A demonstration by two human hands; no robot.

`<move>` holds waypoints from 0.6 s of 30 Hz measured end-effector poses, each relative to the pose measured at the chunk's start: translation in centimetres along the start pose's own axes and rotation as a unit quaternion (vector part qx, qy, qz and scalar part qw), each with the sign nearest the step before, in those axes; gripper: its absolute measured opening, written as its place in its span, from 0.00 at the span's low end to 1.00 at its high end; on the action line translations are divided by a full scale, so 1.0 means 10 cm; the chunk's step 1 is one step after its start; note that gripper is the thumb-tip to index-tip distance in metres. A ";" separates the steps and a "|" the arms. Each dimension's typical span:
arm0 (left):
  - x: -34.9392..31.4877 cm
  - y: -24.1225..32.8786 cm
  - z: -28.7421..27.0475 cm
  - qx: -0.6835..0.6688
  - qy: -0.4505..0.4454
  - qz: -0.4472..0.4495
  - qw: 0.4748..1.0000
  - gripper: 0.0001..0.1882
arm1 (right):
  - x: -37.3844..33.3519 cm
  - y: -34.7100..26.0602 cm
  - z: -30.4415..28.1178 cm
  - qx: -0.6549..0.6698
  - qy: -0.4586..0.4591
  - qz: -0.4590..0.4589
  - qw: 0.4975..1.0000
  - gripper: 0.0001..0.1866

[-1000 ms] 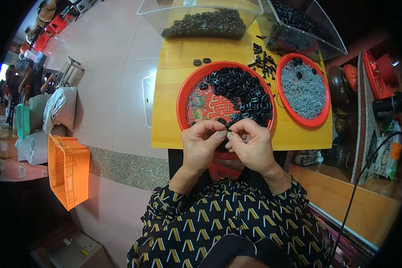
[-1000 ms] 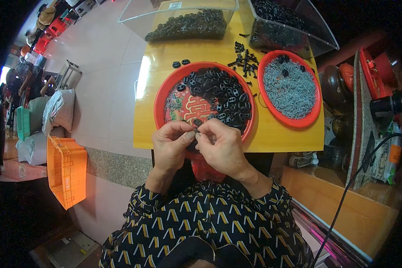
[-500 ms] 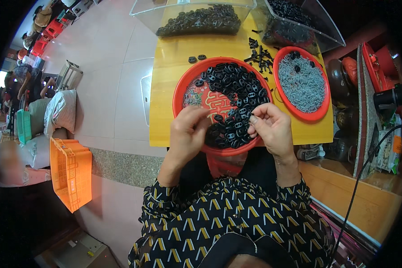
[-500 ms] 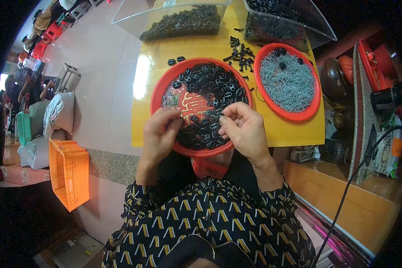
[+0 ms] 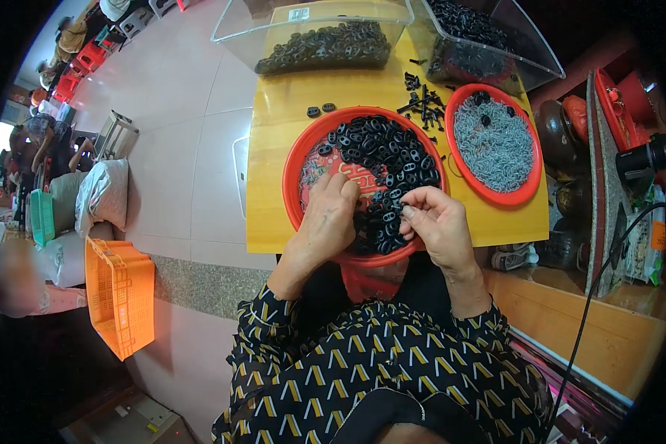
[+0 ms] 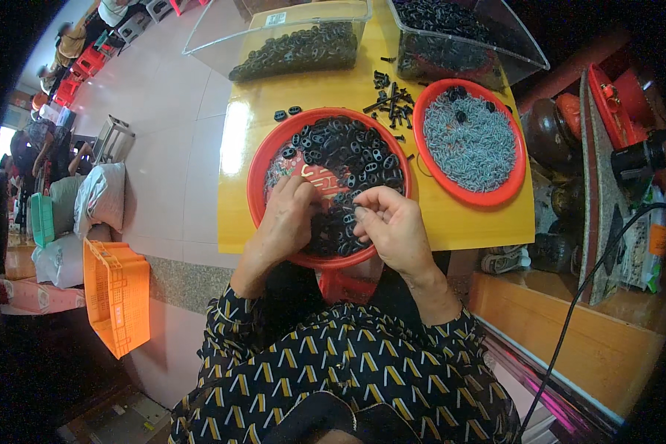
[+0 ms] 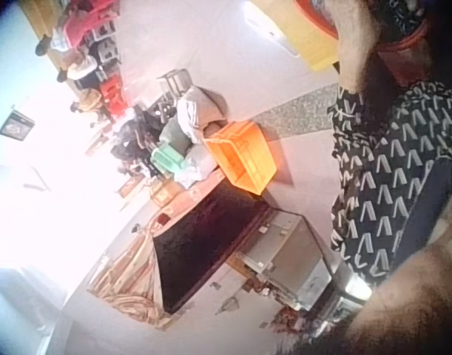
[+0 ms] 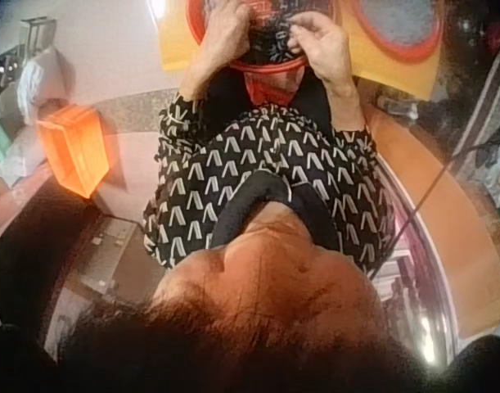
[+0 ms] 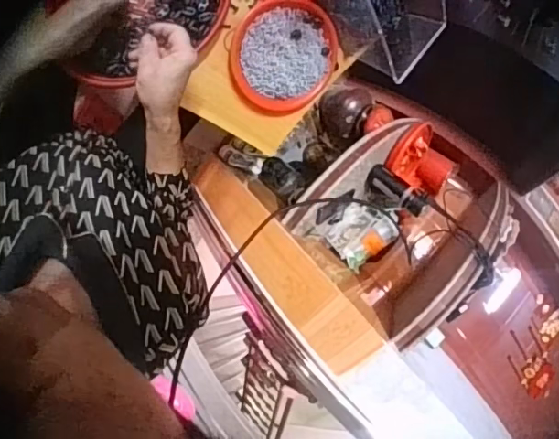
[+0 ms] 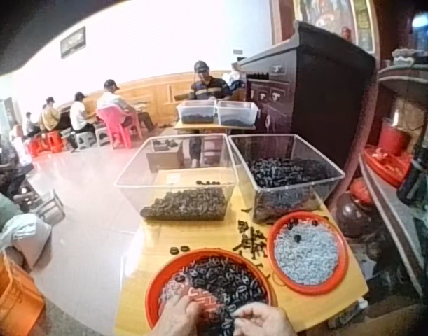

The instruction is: The person sits at a table and repeatedly picks up small black plastic buckle halves and metal pins from a red tray. They insert the pins into the buckle halves by hand and place the assembled units into a clear plastic container.

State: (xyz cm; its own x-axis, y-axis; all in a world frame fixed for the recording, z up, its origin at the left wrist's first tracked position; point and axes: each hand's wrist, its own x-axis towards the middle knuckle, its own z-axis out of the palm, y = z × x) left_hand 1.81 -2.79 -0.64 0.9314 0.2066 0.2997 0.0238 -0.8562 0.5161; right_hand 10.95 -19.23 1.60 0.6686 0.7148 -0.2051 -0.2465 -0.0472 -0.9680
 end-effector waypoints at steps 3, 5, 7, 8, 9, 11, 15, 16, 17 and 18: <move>-0.03 0.10 -0.04 -0.158 0.040 -0.055 0.985 0.08 | 0.01 0.04 0.02 0.086 -0.041 0.019 0.995 0.06; -0.07 0.22 -0.08 -0.255 0.056 -0.093 0.961 0.06 | 0.00 0.06 0.11 0.163 -0.067 0.036 0.984 0.06; -0.13 0.31 -0.11 -0.310 0.062 -0.122 0.941 0.05 | 0.02 0.07 0.17 0.207 -0.075 0.038 0.975 0.06; -0.17 0.29 -0.08 -0.302 0.082 -0.119 0.942 0.05 | 0.02 0.07 0.18 0.221 -0.073 0.037 0.972 0.06; -0.20 0.31 -0.09 -0.338 0.074 -0.136 0.929 0.05 | 0.02 0.07 0.19 0.236 -0.072 0.037 0.968 0.06; -0.24 0.33 -0.12 -0.407 0.057 -0.166 0.896 0.05 | 0.03 0.07 0.21 0.239 -0.072 0.038 0.968 0.06; -0.25 0.30 -0.09 -0.555 0.060 -0.210 0.803 0.07 | 0.03 0.05 0.26 0.240 -0.071 0.034 0.968 0.07; -0.25 0.31 -0.08 -0.585 0.064 -0.213 0.780 0.07 | 0.03 0.04 0.28 0.242 -0.070 0.032 0.967 0.07; -0.25 0.31 -0.08 -0.614 0.069 -0.216 0.756 0.08 | 0.03 0.04 0.29 0.243 -0.072 0.037 0.967 0.07; -0.25 0.29 -0.08 -0.610 0.054 -0.208 0.763 0.09 | 0.03 0.05 0.29 0.244 -0.071 0.040 0.966 0.07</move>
State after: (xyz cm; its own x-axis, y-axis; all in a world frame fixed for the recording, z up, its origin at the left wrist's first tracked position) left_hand -0.72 -5.44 0.74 0.8981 0.4351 -0.0636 -0.1076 0.3576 0.9277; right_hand 9.03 -16.99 1.50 0.5393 0.8123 -0.2221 -0.6189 0.2035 -0.7587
